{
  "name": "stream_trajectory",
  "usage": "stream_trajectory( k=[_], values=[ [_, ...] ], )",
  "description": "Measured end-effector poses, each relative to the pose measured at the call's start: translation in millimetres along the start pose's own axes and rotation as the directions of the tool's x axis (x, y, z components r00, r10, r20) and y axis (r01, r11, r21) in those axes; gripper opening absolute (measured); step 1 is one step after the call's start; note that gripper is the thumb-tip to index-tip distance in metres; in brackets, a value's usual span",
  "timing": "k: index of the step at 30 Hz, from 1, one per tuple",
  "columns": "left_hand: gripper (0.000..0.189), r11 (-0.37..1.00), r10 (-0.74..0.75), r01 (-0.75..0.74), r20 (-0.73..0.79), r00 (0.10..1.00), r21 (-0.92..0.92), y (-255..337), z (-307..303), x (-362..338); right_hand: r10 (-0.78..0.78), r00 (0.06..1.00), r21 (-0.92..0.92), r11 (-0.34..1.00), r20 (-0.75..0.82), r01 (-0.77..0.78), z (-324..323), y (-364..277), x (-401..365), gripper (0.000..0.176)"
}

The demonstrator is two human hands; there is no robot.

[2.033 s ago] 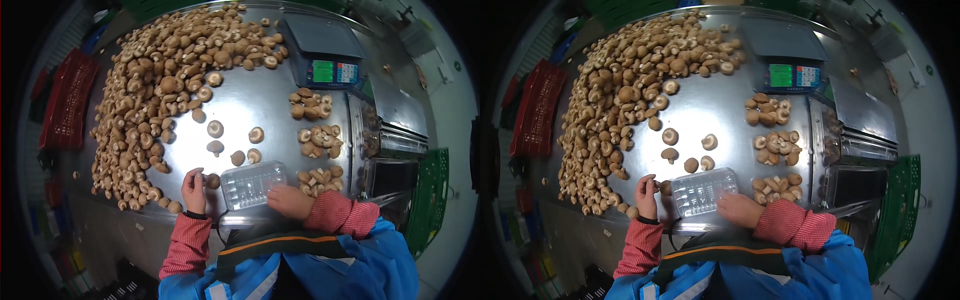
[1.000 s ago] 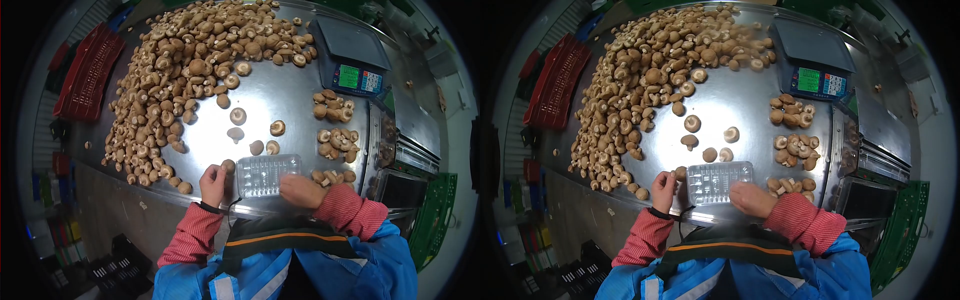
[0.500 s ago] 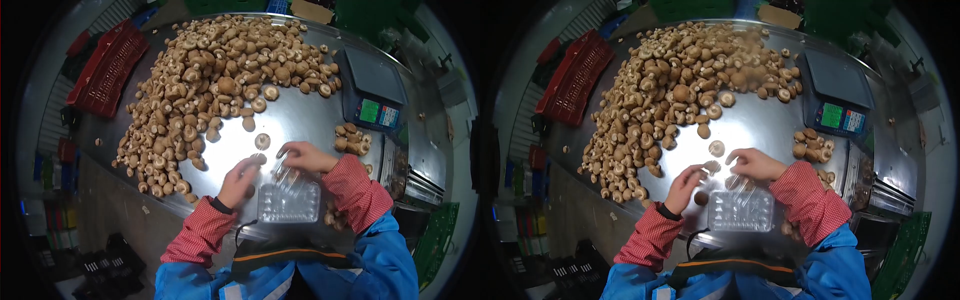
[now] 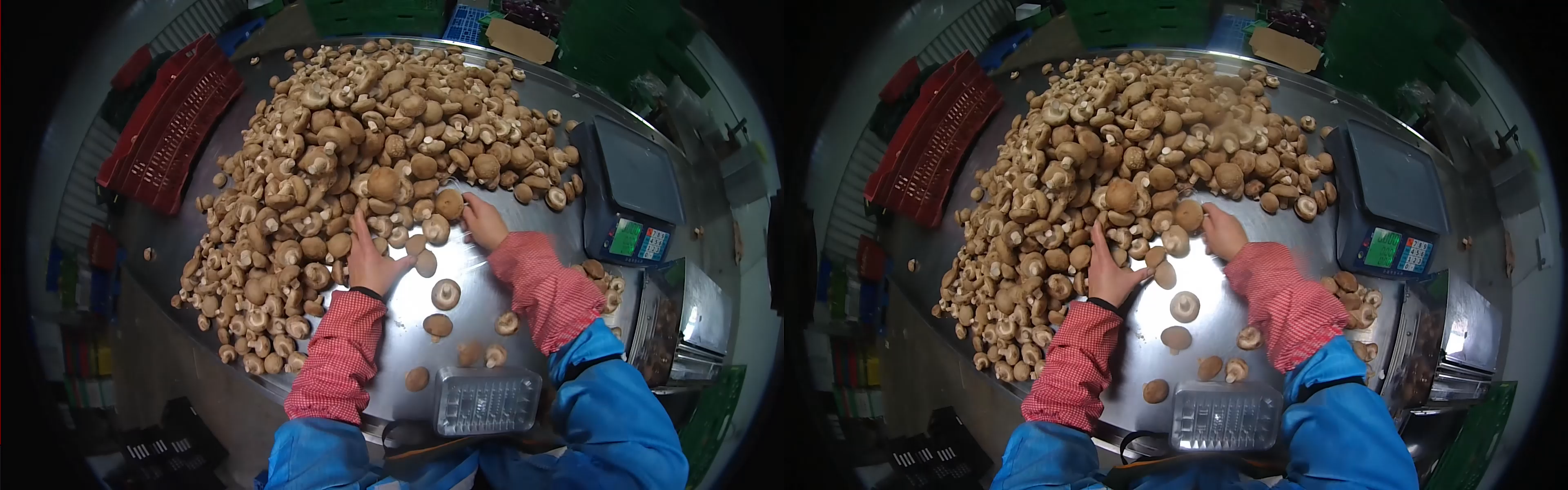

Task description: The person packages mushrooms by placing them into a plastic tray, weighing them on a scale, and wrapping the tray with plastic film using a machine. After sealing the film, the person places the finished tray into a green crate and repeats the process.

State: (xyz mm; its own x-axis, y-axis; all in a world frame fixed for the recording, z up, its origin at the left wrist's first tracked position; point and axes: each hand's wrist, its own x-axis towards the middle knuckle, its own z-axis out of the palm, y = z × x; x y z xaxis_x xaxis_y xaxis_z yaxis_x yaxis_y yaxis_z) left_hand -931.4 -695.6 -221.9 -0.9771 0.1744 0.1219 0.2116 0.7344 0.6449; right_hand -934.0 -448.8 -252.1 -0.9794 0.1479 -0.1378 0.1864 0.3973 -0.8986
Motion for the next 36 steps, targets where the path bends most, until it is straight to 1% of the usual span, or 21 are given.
stream_trajectory(
  k=[4,7,11,12,13,15,16,19,20,23,24,26,27,28,29,31,32,33,34,35,36],
  values=[
    [0.122,0.992,-0.026,0.035,0.076,0.997,-0.121,4.8,-4.3,0.3,0.1,0.995,0.008,0.995,0.03,-0.1,10.2,-11.8,2.7,0.029],
    [0.118,0.967,0.142,-0.135,0.019,0.99,-0.215,5.6,22.3,-11.2,0.125,0.99,0.202,0.97,0.06,-0.134,18.9,-9.9,-8.8,0.028],
    [0.102,0.877,0.007,0.026,0.069,0.998,-0.479,27.8,33.8,-12.2,0.181,0.977,0.369,0.905,0.117,-0.212,13.5,-7.0,-24.0,0.028],
    [0.093,0.806,-0.06,0.131,0.141,0.988,-0.577,34.7,36.6,-13.8,0.17,0.981,0.451,0.871,0.095,-0.195,16.1,-3.4,-28.9,0.029],
    [0.091,0.804,-0.097,0.13,0.087,0.991,-0.58,41.5,42.0,-13.1,0.159,0.985,0.529,0.831,0.071,-0.173,20.6,-0.4,-32.9,0.029],
    [0.086,0.801,-0.165,0.121,-0.022,0.986,-0.586,57.3,51.8,-12.0,0.17,0.984,0.647,0.746,0.042,-0.157,23.8,6.0,-39.9,0.031],
    [0.079,0.86,-0.096,0.048,-0.069,0.993,-0.509,63.9,55.1,-16.9,0.192,0.981,0.687,0.707,0.042,-0.168,23.5,9.4,-42.9,0.032],
    [0.078,1.0,0.0,0.0,-0.015,1.0,-0.001,107.7,47.0,-35.6,0.225,0.972,0.72,0.685,-0.064,-0.111,29.1,25.1,-42.4,0.033],
    [0.071,0.978,0.189,-0.185,-0.035,0.981,0.099,114.8,49.2,-42.9,0.234,0.968,0.729,0.677,-0.092,-0.095,29.0,21.9,-46.1,0.033],
    [0.073,0.87,0.394,-0.428,0.176,0.902,0.246,129.0,48.0,-61.3,0.261,0.958,0.767,0.637,-0.118,-0.079,27.3,11.9,-61.1,0.033],
    [0.069,0.861,0.419,-0.449,0.169,0.892,0.238,130.9,44.3,-64.6,0.268,0.957,0.78,0.621,-0.113,-0.082,22.5,7.7,-67.0,0.033],
    [0.065,0.885,0.464,-0.457,0.107,0.879,-0.083,121.9,36.1,-64.3,0.275,0.956,0.799,0.595,-0.102,-0.086,12.2,1.2,-79.7,0.033],
    [0.063,0.86,0.479,-0.45,0.073,0.875,-0.241,118.0,27.4,-62.6,0.279,0.955,0.807,0.584,-0.098,-0.088,8.2,0.8,-85.7,0.033],
    [0.061,0.827,0.463,-0.45,-0.048,0.885,-0.337,114.9,17.4,-62.1,0.281,0.955,0.812,0.576,-0.09,-0.093,4.7,0.0,-90.8,0.033],
    [0.058,0.873,0.287,-0.339,-0.192,0.939,-0.35,110.6,15.6,-64.8,0.282,0.955,0.814,0.574,-0.096,-0.088,3.0,0.4,-95.5,0.034],
    [0.058,0.855,-0.069,-0.067,-0.242,0.968,-0.514,93.8,26.0,-49.8,0.283,0.953,0.818,0.57,-0.107,-0.077,-0.2,1.4,-104.6,0.035],
    [0.06,0.746,-0.168,0.129,0.002,0.986,-0.654,97.2,24.6,-45.1,0.292,0.945,0.785,0.616,-0.147,-0.068,-1.6,-2.9,-110.6,0.037],
    [0.062,0.603,-0.22,0.336,0.254,0.942,-0.724,101.7,23.8,-39.5,0.274,0.946,0.784,0.619,-0.172,-0.037,-0.7,-1.3,-112.4,0.038],
    [0.065,0.684,-0.167,0.364,0.35,0.922,-0.632,93.0,40.3,-31.4,0.257,0.946,0.784,0.621,-0.196,-0.007,0.6,0.4,-113.5,0.039],
    [0.07,0.822,-0.095,0.201,0.219,0.971,-0.534,102.8,48.2,-31.3,0.243,0.944,0.782,0.622,-0.222,0.023,-0.3,-1.3,-115.3,0.041],
    [0.066,0.897,-0.036,0.121,0.201,0.979,-0.425,108.6,52.3,-30.0,0.275,0.937,0.813,0.583,-0.216,0.017,-4.4,-2.1,-116.2,0.046]
  ],
)
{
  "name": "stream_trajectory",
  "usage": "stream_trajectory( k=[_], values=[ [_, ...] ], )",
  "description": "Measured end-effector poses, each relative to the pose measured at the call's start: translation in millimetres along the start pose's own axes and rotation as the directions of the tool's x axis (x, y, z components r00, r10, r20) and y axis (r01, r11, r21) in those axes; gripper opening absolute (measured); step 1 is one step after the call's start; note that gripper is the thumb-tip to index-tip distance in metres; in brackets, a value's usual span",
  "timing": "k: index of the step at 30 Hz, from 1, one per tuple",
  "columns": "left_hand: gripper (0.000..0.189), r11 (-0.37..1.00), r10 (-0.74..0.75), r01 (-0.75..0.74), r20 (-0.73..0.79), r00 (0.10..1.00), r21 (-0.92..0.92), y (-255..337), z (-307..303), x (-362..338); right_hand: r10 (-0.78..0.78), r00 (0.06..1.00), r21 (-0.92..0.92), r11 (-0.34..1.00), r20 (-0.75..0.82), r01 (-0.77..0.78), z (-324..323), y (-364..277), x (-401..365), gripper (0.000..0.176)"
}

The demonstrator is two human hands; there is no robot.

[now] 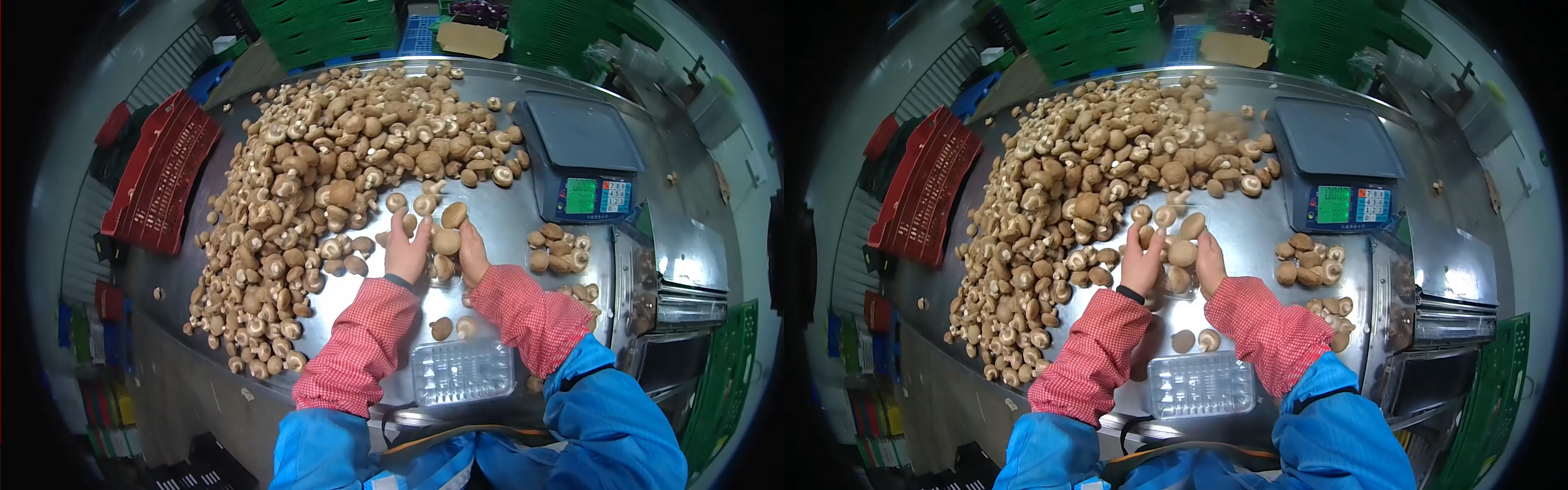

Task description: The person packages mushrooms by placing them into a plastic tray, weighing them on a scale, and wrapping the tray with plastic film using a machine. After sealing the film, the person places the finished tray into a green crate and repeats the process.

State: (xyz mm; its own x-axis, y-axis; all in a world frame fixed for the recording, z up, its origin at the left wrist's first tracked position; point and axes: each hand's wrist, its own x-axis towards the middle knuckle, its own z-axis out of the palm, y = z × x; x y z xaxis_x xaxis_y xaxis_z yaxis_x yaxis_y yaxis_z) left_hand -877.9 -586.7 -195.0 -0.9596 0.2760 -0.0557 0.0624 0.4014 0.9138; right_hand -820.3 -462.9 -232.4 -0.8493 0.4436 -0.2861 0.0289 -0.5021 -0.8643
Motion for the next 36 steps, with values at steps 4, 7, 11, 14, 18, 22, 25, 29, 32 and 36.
stream_trajectory(
  k=[4,7,11,14,18,22,25,29,32,36],
  values=[
    [0.05,0.969,0.181,-0.184,0.032,0.983,0.164,32.8,28.5,15.3,0.214,0.976,-0.04,0.976,0.047,-0.212,-24.5,-57.3,1.1,0.067],
    [0.042,0.909,0.37,-0.374,0.06,0.927,0.185,67.7,60.4,40.7,0.285,0.953,-0.196,0.945,0.104,-0.261,-57.5,-121.1,3.7,0.074],
    [0.037,0.835,0.505,-0.53,0.177,0.845,0.147,132.6,120.3,78.4,0.166,0.986,-0.297,0.942,0.019,-0.153,-106.5,-209.2,12.3,0.083],
    [0.036,0.795,0.557,-0.595,0.249,0.793,0.118,171.8,177.7,107.2,0.108,0.994,-0.309,0.945,-0.03,-0.112,-152.1,-255.2,38.8,0.079],
    [0.038,0.738,0.623,-0.672,0.318,0.715,0.063,200.1,245.4,144.1,0.082,0.99,-0.305,0.945,-0.117,-0.115,-205.0,-290.0,80.3,0.075],
    [0.044,0.706,0.586,-0.688,0.411,0.699,0.164,198.9,292.6,175.2,0.077,0.973,-0.324,0.935,-0.216,-0.146,-231.6,-292.3,102.7,0.072],
    [0.048,0.736,0.54,-0.657,0.442,0.716,0.164,200.8,299.2,179.3,0.051,0.951,-0.612,0.755,-0.304,-0.236,-242.6,-304.2,96.6,0.056],
    [0.048,0.813,0.582,-0.579,0.143,0.8,-0.064,185.9,267.0,186.5,-0.678,0.681,-0.953,-0.285,0.277,0.103,-219.5,-281.7,68.2,0.03],
    [0.044,0.844,0.418,-0.41,-0.055,0.907,-0.347,166.8,206.5,178.4,-0.404,0.777,-0.873,-0.296,0.483,0.389,-154.2,-243.9,48.1,0.012],
    [0.041,0.907,0.251,-0.286,-0.147,0.957,-0.308,87.7,148.7,154.3,-0.283,0.79,-0.827,-0.339,0.544,0.448,-107.9,-148.2,97.4,0.015]
  ],
)
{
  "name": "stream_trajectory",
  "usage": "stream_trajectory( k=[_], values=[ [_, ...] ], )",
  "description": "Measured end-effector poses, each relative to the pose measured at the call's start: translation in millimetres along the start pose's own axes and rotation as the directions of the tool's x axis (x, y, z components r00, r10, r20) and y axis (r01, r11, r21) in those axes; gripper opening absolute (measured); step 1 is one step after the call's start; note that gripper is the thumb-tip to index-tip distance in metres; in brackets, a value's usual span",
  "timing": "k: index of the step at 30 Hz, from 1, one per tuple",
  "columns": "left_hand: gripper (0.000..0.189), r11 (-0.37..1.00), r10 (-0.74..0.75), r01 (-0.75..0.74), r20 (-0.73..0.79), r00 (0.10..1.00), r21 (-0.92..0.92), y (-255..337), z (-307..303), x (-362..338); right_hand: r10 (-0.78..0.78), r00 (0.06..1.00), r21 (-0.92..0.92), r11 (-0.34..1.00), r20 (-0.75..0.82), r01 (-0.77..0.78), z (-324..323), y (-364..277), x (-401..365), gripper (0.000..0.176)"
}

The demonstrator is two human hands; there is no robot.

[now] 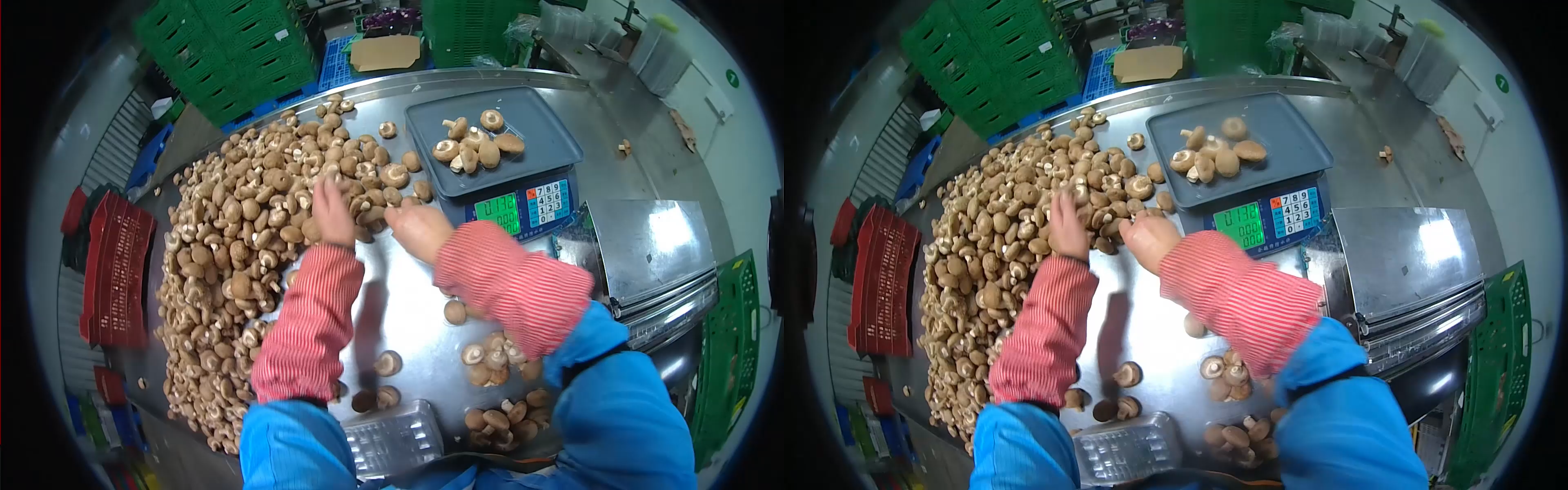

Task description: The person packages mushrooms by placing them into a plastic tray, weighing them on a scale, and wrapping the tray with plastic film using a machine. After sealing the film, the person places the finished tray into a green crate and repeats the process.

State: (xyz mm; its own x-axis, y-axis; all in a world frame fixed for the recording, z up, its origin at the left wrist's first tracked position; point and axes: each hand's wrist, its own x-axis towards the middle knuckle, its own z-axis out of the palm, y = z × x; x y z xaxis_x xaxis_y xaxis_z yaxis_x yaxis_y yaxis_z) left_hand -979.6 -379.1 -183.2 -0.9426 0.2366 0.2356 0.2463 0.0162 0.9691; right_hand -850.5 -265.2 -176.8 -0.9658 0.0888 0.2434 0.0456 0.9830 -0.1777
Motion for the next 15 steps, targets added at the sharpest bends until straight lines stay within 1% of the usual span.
stream_trajectory(
  k=[1,2,3,4,6,7,9,11,12,13,15],
  values=[
    [0.038,0.989,0.018,-0.014,0.025,1.0,-0.147,-8.9,-12.8,-13.4,0.056,0.998,0.003,0.998,0.021,-0.056,16.2,-4.2,7.0,0.019],
    [0.035,0.996,-0.018,0.023,0.049,0.999,-0.086,-13.6,-29.1,-28.8,0.103,0.994,-0.038,0.994,0.045,-0.102,38.1,-2.1,14.6,0.02],
    [0.032,0.996,-0.044,0.049,0.067,0.997,-0.073,-22.8,-41.1,-40.4,0.149,0.986,-0.08,0.986,0.071,-0.144,54.7,0.3,19.5,0.021],
    [0.029,0.996,-0.051,0.056,0.062,0.997,-0.072,-35.1,-51.0,-50.0,0.134,0.988,-0.08,0.989,0.082,-0.128,59.5,-0.2,21.3,0.022],
    [0.024,0.992,-0.099,0.108,0.119,0.988,-0.072,-39.2,-67.8,-67.1,0.098,0.989,-0.082,0.993,0.109,-0.089,58.6,-4.2,21.5,0.024],
    [0.023,0.988,-0.119,0.132,0.143,0.982,-0.082,-42.8,-76.0,-72.1,0.105,0.992,-0.02,0.994,0.073,-0.104,52.5,-3.7,19.5,0.023],
    [0.02,0.982,-0.116,0.135,0.142,0.983,-0.13,-46.7,-87.3,-80.8,0.114,0.994,0.103,0.988,-0.001,-0.113,-2.2,-9.5,11.7,0.022],
    [0.018,0.978,-0.134,0.153,0.138,0.981,-0.144,-50.5,-91.4,-87.3,0.175,0.97,0.023,0.984,-0.169,-0.174,-71.1,6.5,6.2,0.021],
    [0.018,0.977,-0.142,0.163,0.151,0.978,-0.136,-48.5,-91.2,-90.8,0.199,0.93,-0.013,0.977,-0.308,-0.213,-85.8,27.8,8.2,0.021],
    [0.018,0.977,-0.149,0.171,0.167,0.975,-0.125,-44.8,-89.6,-93.5,0.215,0.871,-0.04,0.965,-0.442,-0.258,-98.6,52.9,12.3,0.021],
    [0.017,0.97,-0.167,0.193,0.173,0.971,-0.146,-37.4,-75.6,-98.5,0.304,0.827,-0.063,0.924,-0.473,-0.377,-110.6,108.4,18.5,0.023]
  ],
)
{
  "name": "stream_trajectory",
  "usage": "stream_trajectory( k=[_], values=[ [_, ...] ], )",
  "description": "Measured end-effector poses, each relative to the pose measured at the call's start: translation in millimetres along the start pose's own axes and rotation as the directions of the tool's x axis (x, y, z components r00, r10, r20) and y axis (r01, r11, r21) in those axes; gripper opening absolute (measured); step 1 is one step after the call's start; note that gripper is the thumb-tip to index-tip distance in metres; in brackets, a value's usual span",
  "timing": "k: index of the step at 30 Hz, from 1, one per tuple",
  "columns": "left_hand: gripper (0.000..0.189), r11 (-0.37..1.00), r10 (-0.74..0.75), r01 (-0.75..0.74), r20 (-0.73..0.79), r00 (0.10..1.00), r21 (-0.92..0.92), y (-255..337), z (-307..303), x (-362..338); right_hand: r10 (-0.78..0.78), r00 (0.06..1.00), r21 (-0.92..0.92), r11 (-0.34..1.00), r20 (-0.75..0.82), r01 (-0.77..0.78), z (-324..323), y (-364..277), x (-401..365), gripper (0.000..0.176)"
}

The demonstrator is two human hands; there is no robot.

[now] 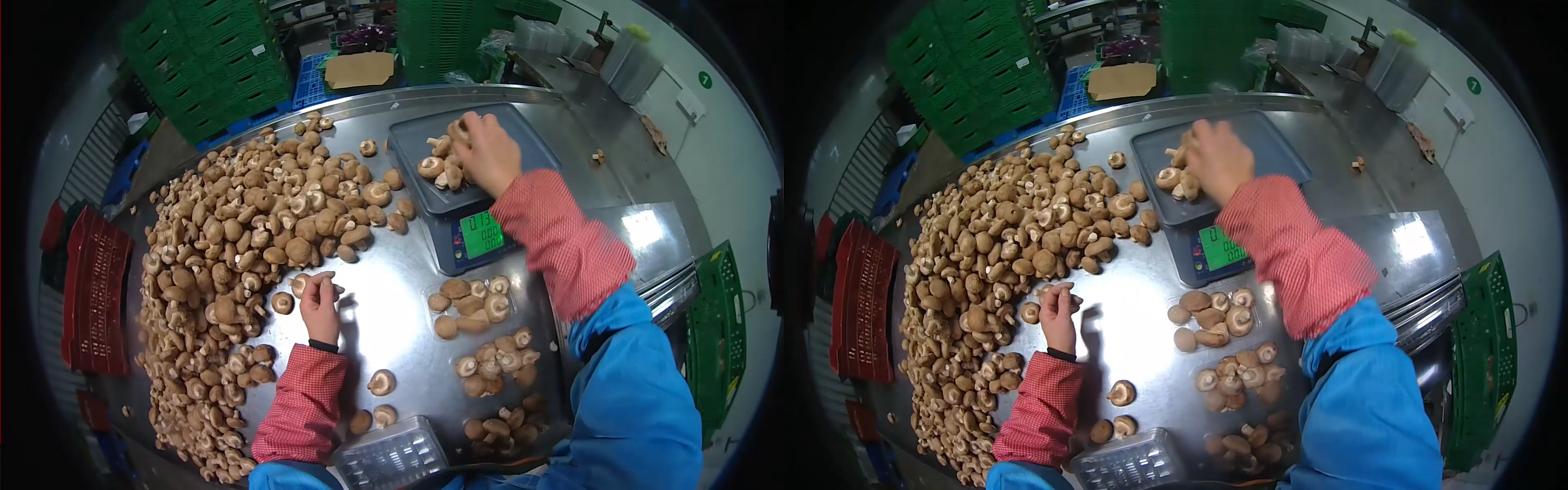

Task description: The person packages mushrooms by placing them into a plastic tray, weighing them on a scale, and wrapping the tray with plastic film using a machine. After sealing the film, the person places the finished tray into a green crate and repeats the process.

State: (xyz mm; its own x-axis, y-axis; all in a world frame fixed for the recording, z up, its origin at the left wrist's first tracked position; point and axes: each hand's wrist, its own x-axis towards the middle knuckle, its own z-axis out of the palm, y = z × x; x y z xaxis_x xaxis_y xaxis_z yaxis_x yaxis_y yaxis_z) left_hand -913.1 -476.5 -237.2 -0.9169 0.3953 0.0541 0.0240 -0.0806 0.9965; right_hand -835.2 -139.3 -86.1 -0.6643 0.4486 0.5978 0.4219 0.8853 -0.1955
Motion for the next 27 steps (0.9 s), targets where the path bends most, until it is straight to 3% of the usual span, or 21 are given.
stream_trajectory(
  k=[3,6,7,8,9,10,11,12,14,17,20,23,24,27],
  values=[
    [0.017,0.999,0.009,-0.007,0.052,0.999,-0.033,5.8,21.7,-0.6,0.076,0.945,-0.002,0.997,0.319,-0.08,3.2,36.9,19.4,0.023],
    [0.017,0.999,0.048,-0.047,0.076,0.996,-0.019,13.2,32.0,3.5,-0.034,0.992,-0.118,0.992,0.122,0.049,-23.5,11.3,2.3,0.018],
    [0.017,0.998,0.066,-0.066,0.062,0.996,-0.001,12.6,31.1,6.4,-0.105,0.989,-0.061,0.992,0.109,0.112,-26.5,-5.9,-11.1,0.013],
    [0.017,0.996,0.082,-0.083,0.05,0.995,0.017,12.5,30.7,8.5,-0.252,0.933,-0.125,0.949,0.258,0.291,-32.0,-32.6,-27.3,0.01],
    [0.017,0.998,0.063,-0.062,-0.038,0.997,0.032,19.0,32.1,9.9,-0.362,0.829,-0.055,0.904,0.425,0.424,-18.2,-54.5,-51.5,0.013],
    [0.017,0.997,0.079,-0.079,-0.111,0.991,0.007,23.3,32.0,12.1,-0.517,0.754,0.256,0.856,0.404,0.45,-13.3,-76.2,-85.3,0.016],
    [0.016,0.996,0.077,-0.084,-0.169,0.983,-0.033,26.3,29.3,13.6,-0.587,0.536,0.438,0.809,0.606,0.391,-15.2,-106.2,-115.4,0.018],
    [0.016,0.993,0.076,-0.094,-0.226,0.971,-0.071,30.2,26.5,15.8,-0.54,0.343,0.457,0.839,0.769,0.297,-6.6,-138.6,-149.6,0.026],
    [0.016,0.988,0.092,-0.12,-0.26,0.961,-0.096,45.7,22.4,13.8,-0.653,0.161,0.567,0.735,0.74,0.372,7.3,-161.8,-210.5,0.035],
    [0.016,0.99,0.116,-0.13,-0.189,0.975,-0.06,49.4,6.1,9.5,-0.751,0.176,0.713,0.659,0.636,0.24,32.5,-169.5,-247.3,0.031],
    [0.016,0.988,0.127,-0.138,-0.135,0.983,-0.076,33.1,-9.9,2.4,-0.7,0.153,0.694,0.713,0.698,0.1,24.4,-156.8,-236.7,0.026],
    [0.015,0.995,0.059,-0.068,-0.129,0.99,-0.068,26.6,-8.3,-5.1,-0.664,0.314,0.698,0.716,0.678,0.007,0.2,-137.2,-201.5,0.031],
    [0.015,0.996,0.05,-0.057,-0.116,0.992,-0.061,24.6,-6.1,-6.2,-0.567,0.287,0.62,0.772,0.772,-0.143,-17.9,-133.0,-174.1,0.038],
    [0.015,0.998,0.058,-0.061,-0.087,0.995,-0.031,19.5,8.5,-3.0,-0.442,0.546,0.61,0.775,0.711,-0.166,-55.2,-92.5,-111.3,0.036]
  ],
)
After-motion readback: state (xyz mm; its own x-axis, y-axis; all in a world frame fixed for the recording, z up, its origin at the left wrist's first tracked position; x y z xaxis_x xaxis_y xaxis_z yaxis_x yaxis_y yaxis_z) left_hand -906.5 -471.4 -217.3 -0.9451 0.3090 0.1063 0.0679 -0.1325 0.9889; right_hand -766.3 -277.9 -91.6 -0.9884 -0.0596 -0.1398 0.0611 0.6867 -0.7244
